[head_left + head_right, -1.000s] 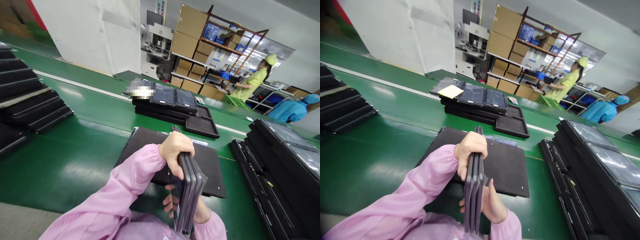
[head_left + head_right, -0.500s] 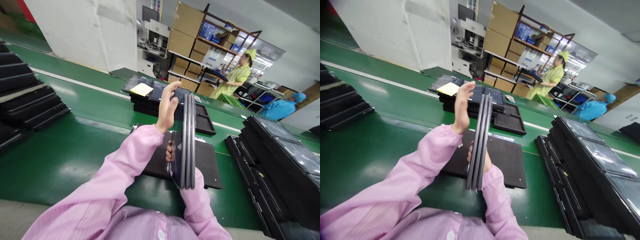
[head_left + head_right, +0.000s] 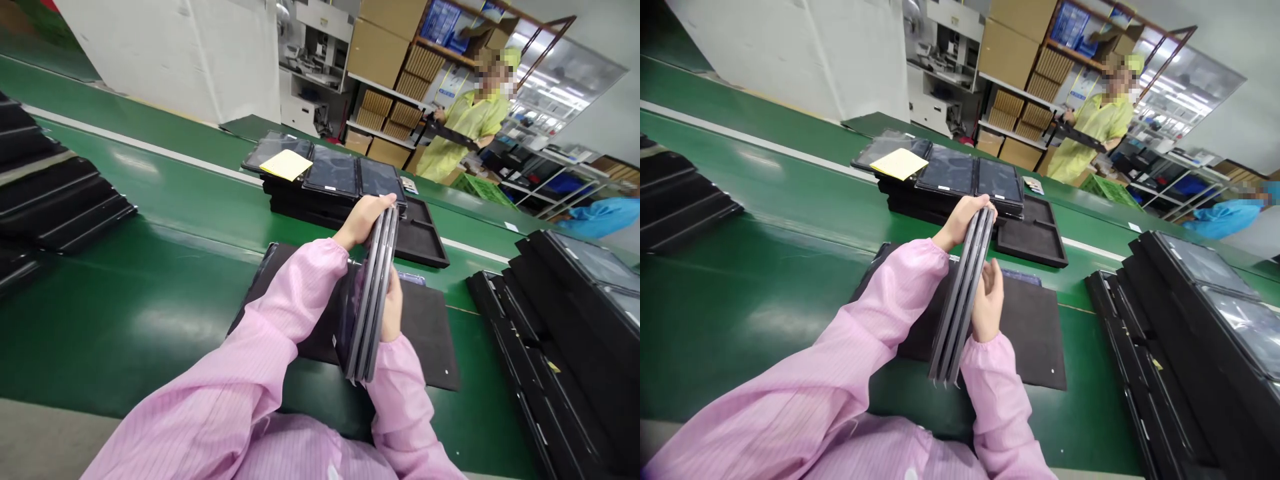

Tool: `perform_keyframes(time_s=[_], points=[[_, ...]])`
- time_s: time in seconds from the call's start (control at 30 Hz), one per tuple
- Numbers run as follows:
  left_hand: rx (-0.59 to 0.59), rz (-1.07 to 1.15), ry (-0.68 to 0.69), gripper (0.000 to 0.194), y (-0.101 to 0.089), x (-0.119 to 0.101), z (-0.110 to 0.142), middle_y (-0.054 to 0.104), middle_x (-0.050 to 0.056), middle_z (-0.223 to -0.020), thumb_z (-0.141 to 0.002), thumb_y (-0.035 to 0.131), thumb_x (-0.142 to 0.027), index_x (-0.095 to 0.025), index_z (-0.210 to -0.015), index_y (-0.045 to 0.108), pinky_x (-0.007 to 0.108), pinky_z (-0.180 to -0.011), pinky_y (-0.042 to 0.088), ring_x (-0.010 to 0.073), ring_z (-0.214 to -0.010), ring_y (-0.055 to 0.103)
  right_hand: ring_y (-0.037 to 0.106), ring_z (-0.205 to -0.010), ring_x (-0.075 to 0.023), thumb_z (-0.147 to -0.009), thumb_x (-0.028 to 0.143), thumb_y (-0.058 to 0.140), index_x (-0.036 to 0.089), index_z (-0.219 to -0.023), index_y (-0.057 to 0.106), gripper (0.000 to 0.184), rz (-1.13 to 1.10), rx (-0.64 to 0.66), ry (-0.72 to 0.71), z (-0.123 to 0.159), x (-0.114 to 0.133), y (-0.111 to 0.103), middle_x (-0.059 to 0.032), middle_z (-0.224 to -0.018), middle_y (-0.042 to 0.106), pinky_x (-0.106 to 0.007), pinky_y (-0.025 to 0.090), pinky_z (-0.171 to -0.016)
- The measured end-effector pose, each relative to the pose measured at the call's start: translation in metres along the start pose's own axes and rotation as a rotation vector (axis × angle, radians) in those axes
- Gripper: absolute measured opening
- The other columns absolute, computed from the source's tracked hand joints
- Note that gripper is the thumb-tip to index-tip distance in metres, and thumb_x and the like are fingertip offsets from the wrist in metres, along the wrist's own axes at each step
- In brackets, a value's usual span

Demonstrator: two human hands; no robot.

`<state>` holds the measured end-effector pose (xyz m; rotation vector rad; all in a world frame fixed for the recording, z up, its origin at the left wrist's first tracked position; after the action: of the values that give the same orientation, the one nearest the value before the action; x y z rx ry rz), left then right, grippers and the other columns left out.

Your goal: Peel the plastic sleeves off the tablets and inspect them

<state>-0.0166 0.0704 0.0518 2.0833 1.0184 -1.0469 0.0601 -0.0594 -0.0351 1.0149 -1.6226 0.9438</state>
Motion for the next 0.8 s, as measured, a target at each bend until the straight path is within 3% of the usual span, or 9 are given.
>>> perform_keyframes(time_s=[0.1,0.27,0.47,0.8], points=[[-0.005,-0.01,-0.038,0.069,0.001,0.005,-0.003,0.044,-0.002,-0.046,-0.09,0.043,-0.073,-0.019,-0.048,0.048,0.029,-0.05,0.032,0.0092,-0.044,0.039,0.06,-0.131,-0.0278,-0.088,0.055,0.064,0.019,-0.137,0.056,0.061,-0.07,-0.075,-0.014,-0.007,0.021,-0.011,-0.0131,-0.139,0.064,-0.048,0.047,-0.114],[-0.045,-0.063,-0.078,0.07,-0.004,0.023,-0.01,0.044,-0.002,-0.045,-0.093,0.043,-0.072,-0.02,-0.046,0.046,0.029,-0.051,0.033,0.0097,-0.044,0.039,0.055,-0.137,-0.0291,-0.094,0.055,0.057,0.022,-0.134,0.064,0.053,-0.043,0.006,-0.103,-0.004,0.042,-0.006,-0.0095,-0.143,0.063,-0.05,0.041,-0.119],[-0.094,-0.057,-0.147,0.066,-0.009,0.045,-0.013,0.046,-0.002,-0.046,-0.092,0.05,-0.069,-0.02,-0.048,0.048,0.03,-0.055,0.036,0.0114,-0.045,0.044,0.046,-0.145,-0.0286,-0.1,0.053,0.045,0.022,-0.134,0.065,0.051,-0.054,-0.009,-0.086,-0.006,0.031,-0.001,-0.0071,-0.14,0.065,-0.049,0.035,-0.123],[-0.092,-0.088,-0.145,0.068,-0.009,0.054,-0.015,0.045,-0.002,-0.044,-0.094,0.039,-0.074,-0.022,-0.052,0.05,0.031,-0.054,0.037,0.0132,-0.045,0.045,0.041,-0.148,-0.0263,-0.101,0.054,0.039,0.023,-0.14,0.059,0.054,-0.172,-0.02,-0.052,-0.005,0.017,0.003,-0.0039,-0.149,0.058,-0.048,0.029,-0.127]])
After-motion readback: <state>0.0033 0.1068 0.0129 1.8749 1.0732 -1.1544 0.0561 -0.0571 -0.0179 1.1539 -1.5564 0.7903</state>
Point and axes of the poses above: each hand's wrist, its own z-axis away from the middle knuckle, its own y-axis out of the palm, x = y × z, the point moved 4 cm from there along -z, towards the middle knuckle
